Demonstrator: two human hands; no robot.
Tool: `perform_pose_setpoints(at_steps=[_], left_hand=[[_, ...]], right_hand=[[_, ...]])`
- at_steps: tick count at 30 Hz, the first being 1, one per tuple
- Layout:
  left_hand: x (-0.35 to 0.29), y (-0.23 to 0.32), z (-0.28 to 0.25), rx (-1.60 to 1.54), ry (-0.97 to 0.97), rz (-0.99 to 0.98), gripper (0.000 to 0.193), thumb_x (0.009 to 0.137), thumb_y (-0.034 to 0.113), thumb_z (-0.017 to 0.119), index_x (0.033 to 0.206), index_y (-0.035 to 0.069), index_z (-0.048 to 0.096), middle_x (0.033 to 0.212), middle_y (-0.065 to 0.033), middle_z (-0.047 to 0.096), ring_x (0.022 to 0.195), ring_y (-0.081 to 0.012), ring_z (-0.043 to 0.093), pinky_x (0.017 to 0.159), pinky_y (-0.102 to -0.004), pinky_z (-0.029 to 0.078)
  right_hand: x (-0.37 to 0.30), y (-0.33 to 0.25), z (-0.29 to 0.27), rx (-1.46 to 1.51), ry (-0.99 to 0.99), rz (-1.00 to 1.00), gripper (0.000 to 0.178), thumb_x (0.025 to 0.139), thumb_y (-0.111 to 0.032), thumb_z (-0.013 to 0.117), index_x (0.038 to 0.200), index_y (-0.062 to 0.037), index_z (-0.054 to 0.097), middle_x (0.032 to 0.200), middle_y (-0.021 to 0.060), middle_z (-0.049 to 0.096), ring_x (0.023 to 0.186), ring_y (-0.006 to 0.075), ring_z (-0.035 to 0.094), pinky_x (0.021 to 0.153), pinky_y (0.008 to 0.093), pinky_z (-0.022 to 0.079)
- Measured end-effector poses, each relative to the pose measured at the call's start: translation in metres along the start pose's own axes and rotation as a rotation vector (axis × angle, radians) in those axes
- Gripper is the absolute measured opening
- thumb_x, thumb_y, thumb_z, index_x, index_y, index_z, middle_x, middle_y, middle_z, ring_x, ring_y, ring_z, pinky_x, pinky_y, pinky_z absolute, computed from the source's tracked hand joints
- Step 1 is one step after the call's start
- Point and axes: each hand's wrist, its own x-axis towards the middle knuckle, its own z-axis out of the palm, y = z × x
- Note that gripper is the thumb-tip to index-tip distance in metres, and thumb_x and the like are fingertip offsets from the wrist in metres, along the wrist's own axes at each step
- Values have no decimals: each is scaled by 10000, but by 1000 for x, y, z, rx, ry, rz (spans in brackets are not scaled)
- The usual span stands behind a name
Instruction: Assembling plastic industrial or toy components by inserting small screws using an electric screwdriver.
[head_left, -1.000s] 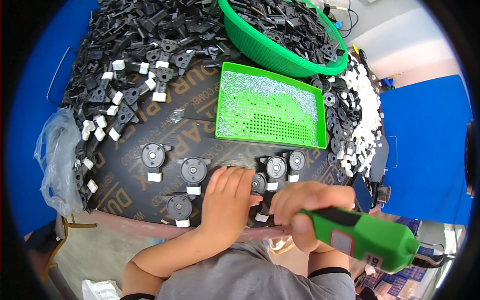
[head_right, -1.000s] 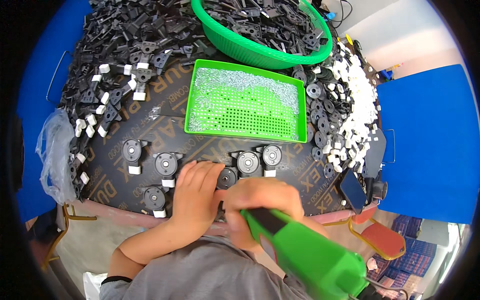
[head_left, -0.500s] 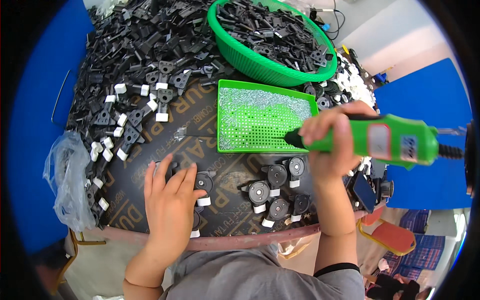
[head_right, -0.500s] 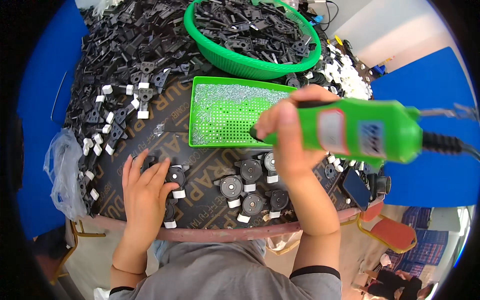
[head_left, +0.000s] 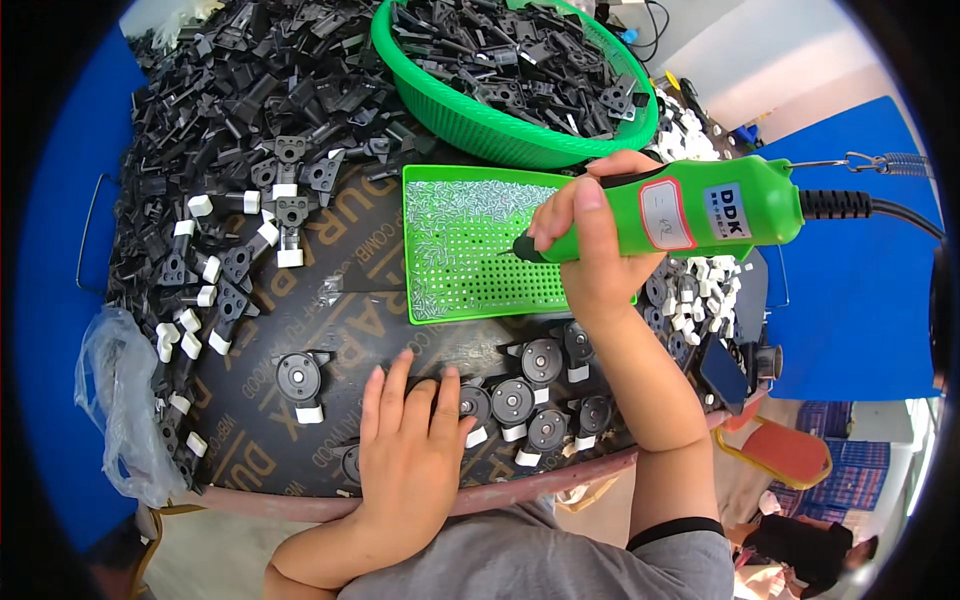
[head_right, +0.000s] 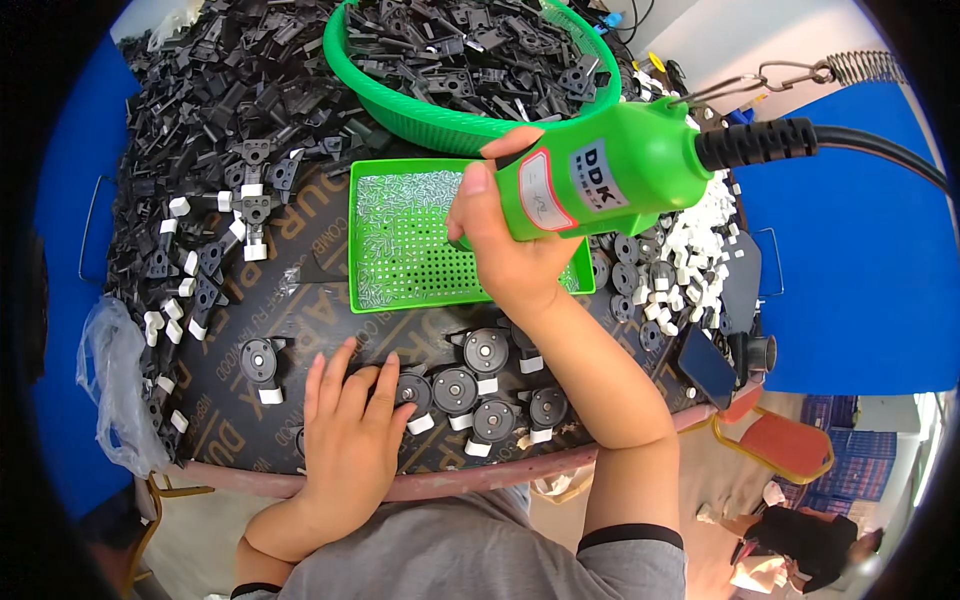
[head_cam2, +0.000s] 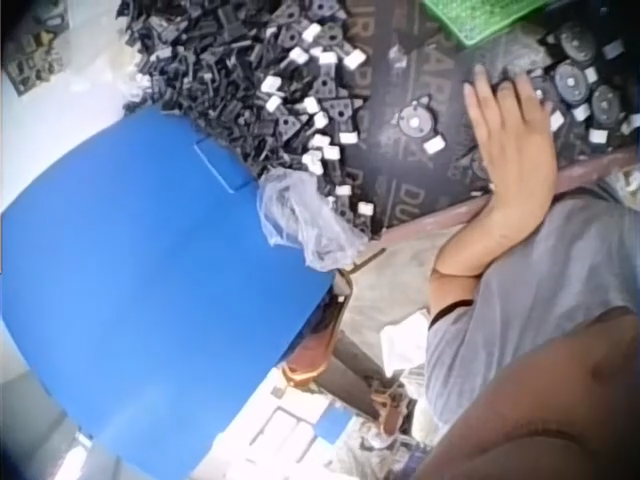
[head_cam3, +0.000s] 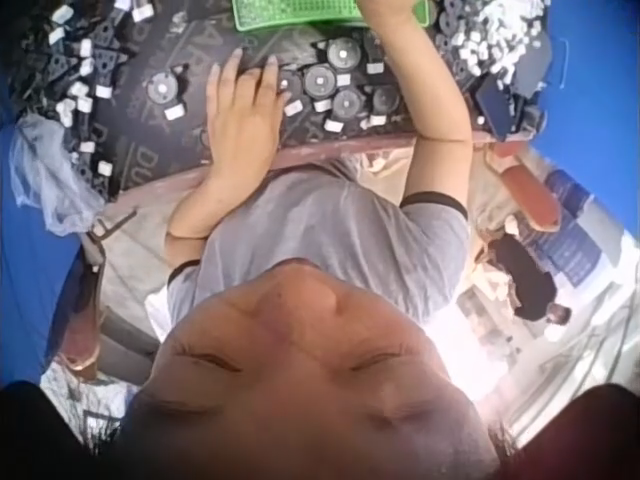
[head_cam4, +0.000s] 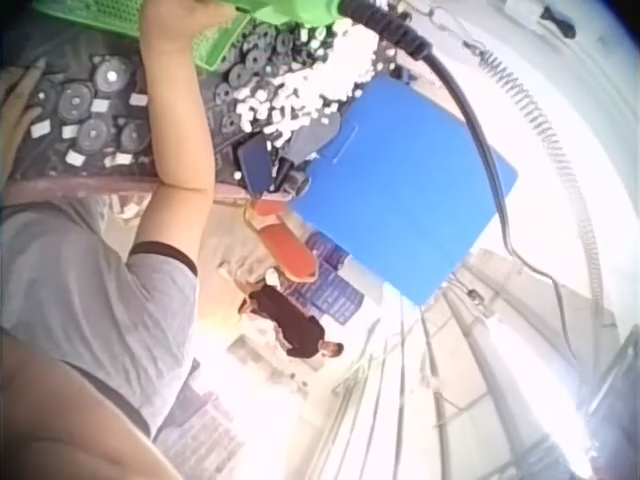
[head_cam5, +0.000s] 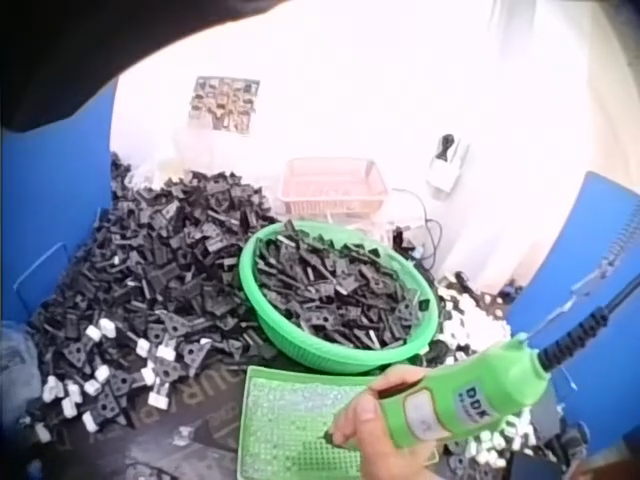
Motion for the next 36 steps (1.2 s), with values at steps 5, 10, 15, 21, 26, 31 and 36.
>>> perform_pose_setpoints(at_steps=[5,10,15,21,26,31,36], left_hand=[[0,-1,-1,17,-7,-9,483,833,220,687,1236,-28,591,1095,-152,564,1253,-380,459,1101,-540,298],[0,1,-3,-10,-18,-45,546,832,262,694,1273,-30,561,1139,-161,564,1252,-382,458,1107,-537,288],[0,4,-11,-99,-31,-69,590,825,272,713,1303,-21,532,1223,-155,561,1269,-369,445,1111,-524,277],[-2,1,1,-140,11,-57,565,794,261,752,1264,10,566,1241,-120,583,1272,-342,457,1105,-514,282],[-2,5,1,-80,72,-81,510,769,254,775,1191,17,613,1199,-104,609,1253,-331,479,1086,-500,308],[-2,3,4,-72,97,-77,469,787,257,746,1149,-11,615,1136,-126,618,1208,-341,493,1062,-499,323],[-3,1,7,-80,97,-85,468,781,264,751,1139,-8,623,1108,-115,633,1179,-325,509,1053,-490,333]], right_hand=[[-2,1,-1,11,-21,-13,218,953,-51,515,1132,-25,394,641,92,510,484,184,505,500,341,472],[-2,1,-1,-3,-41,-26,222,947,-46,515,1132,-23,395,641,94,511,480,184,503,498,346,473],[-1,-23,-8,19,10,-90,204,957,-116,505,1131,-51,419,633,74,492,495,183,495,509,351,475],[-26,-90,-9,25,-133,-99,251,985,-209,427,1196,-73,427,630,60,462,467,174,460,474,342,436],[-45,-115,-6,-38,-137,-74,249,962,-206,476,1167,-88,399,624,65,473,462,175,470,468,337,452],[-49,-116,-4,-23,-64,-36,242,951,-209,490,1142,-93,397,626,64,485,456,172,475,460,332,458],[-56,-109,-3,156,-241,-35,261,960,-179,539,1147,-82,385,640,74,532,458,182,515,452,367,478]])
